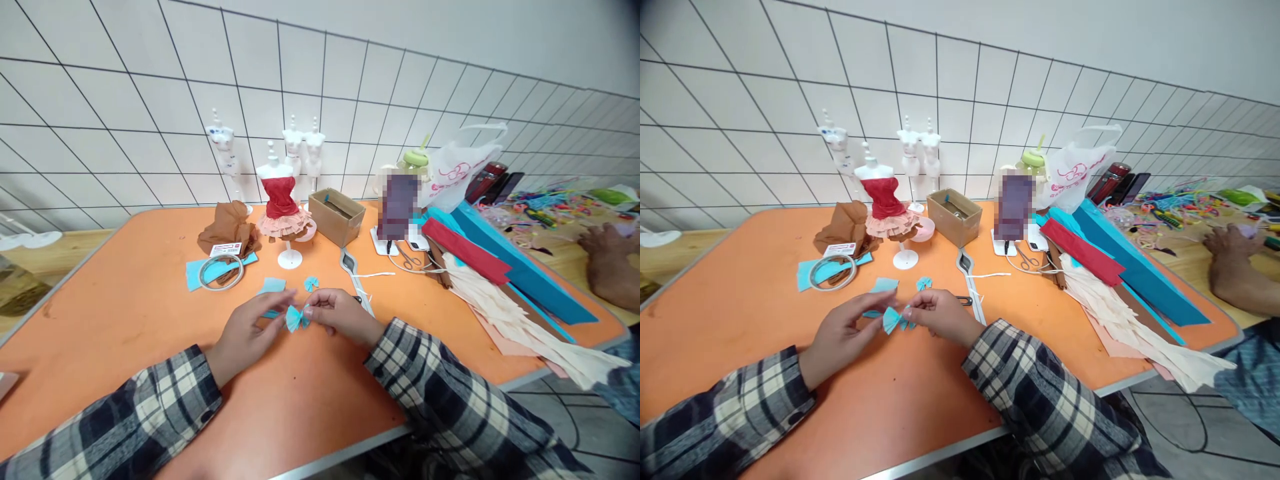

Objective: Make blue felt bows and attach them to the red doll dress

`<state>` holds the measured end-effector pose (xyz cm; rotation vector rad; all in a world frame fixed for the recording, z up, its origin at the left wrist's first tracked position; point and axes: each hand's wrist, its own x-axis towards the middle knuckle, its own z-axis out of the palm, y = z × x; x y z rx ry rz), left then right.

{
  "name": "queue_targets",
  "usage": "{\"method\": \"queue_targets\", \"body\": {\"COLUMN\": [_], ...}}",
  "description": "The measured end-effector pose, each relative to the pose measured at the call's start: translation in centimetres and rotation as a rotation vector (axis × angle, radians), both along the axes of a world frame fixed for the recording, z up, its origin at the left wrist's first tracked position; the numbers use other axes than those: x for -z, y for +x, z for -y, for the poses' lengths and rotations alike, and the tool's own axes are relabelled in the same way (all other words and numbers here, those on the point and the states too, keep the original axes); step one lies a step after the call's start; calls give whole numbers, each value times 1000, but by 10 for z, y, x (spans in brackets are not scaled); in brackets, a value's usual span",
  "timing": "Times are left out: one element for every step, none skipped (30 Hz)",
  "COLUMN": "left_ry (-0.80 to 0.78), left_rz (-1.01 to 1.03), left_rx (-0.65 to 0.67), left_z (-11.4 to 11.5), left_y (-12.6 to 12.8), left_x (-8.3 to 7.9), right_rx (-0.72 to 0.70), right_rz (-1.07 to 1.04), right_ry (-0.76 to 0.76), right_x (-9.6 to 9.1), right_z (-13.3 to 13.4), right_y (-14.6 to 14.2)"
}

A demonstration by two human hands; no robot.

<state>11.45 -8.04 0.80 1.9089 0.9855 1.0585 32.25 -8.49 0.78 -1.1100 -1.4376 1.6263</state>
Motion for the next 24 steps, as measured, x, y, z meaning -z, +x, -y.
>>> {"method": "queue_targets", "body": {"left_ry": [-110, -222, -322, -401, -451, -473, -469, -457, -441, -428, -424, -427, -436, -447, -457, -466, -470, -471, -469, -468, -468, -470, -472, -472], "left_rz": [74, 152, 212, 240, 234, 201, 153, 103, 69, 52, 48, 56, 74, 92, 105, 114, 122, 130, 140, 148, 154, 157, 154, 149], "left_rx": [-28, -35, -21, 1, 25, 43, 48, 48, 42, 34, 23, 9, -5, -16, -24, -28, -29, -27, -24, -20, -14, -8, -5, -8], "left_z": [1, 1, 1, 1, 0, 0, 0, -1, -1, -1, 0, 0, 0, 0, 1, 1, 1, 1, 1, 1, 1, 1, 1, 1], "left_y": [2, 3, 5, 7, 8, 10, 12, 14, 16, 17, 19, 20, 20, 21, 21, 20, 20, 19, 18, 17, 16, 16, 15, 15], "left_x": [1, 2, 3, 4, 5, 6, 6, 7, 7, 8, 8, 8, 8, 9, 9, 9, 9, 9, 9, 8, 8, 8, 8, 8], "right_rx": [44, 94, 144, 192, 228, 252, 265, 270, 270, 269, 272, 280, 290, 296, 298, 292, 284, 277, 271, 269, 269, 270, 270, 270], "right_rz": [-2, 3, 11, 20, 25, 25, 18, 2, -19, -44, -70, -93, -110, -119, -122, -125, -126, -123, -117, -108, -93, -73, -47, -20], "right_ry": [17, 42, 71, 104, 140, 173, 197, 207, 205, 193, 175, 158, 144, 135, 134, 138, 146, 155, 162, 167, 175, 188, 208, 232], "right_x": [0, 0, 1, 2, 4, 7, 10, 14, 17, 20, 23, 25, 26, 27, 26, 25, 24, 22, 21, 20, 19, 19, 19, 20], "right_z": [-1, -2, -3, -4, -5, -5, -6, -6, -6, -5, -5, -4, -3, -2, -1, 0, 1, 2, 2, 3, 3, 3, 3, 2], "right_y": [0, 0, 0, -1, -2, -4, -6, -9, -12, -15, -18, -21, -23, -25, -27, -27, -27, -27, -26, -24, -23, -22, -20, -19]}}
